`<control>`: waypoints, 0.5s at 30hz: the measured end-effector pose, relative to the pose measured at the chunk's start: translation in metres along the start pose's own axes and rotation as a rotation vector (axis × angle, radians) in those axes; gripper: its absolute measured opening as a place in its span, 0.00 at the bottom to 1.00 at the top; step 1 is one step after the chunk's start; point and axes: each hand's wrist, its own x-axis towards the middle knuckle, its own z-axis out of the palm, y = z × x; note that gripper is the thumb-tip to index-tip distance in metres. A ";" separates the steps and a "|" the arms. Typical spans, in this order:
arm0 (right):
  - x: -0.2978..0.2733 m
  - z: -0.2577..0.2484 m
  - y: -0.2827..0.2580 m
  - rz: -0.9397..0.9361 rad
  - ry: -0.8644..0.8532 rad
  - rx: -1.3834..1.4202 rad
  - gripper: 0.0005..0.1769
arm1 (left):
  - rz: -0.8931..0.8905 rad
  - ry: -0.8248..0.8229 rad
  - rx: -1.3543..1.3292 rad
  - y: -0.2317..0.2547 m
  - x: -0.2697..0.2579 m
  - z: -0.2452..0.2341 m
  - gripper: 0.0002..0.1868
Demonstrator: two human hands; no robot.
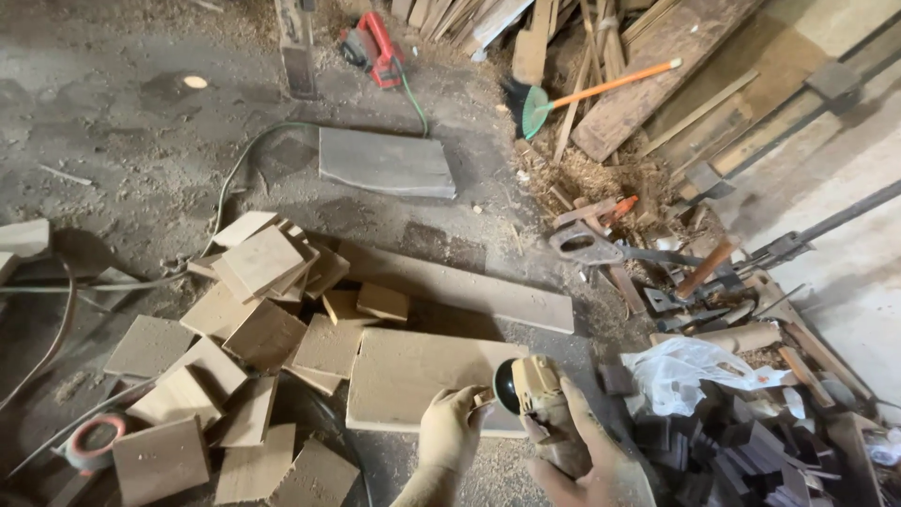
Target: Sanding small wooden blocks using a handheld orbital sander in a workshop environment.
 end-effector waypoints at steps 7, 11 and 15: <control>0.010 0.024 -0.003 0.062 -0.103 0.132 0.55 | 0.135 0.065 0.021 -0.023 0.011 0.011 0.07; 0.008 0.028 -0.010 -0.062 -0.082 0.077 0.50 | 0.209 0.141 0.020 -0.023 0.010 0.009 0.06; 0.009 0.026 -0.011 -0.008 -0.146 0.068 0.52 | 0.216 0.116 0.037 -0.026 0.012 0.010 0.07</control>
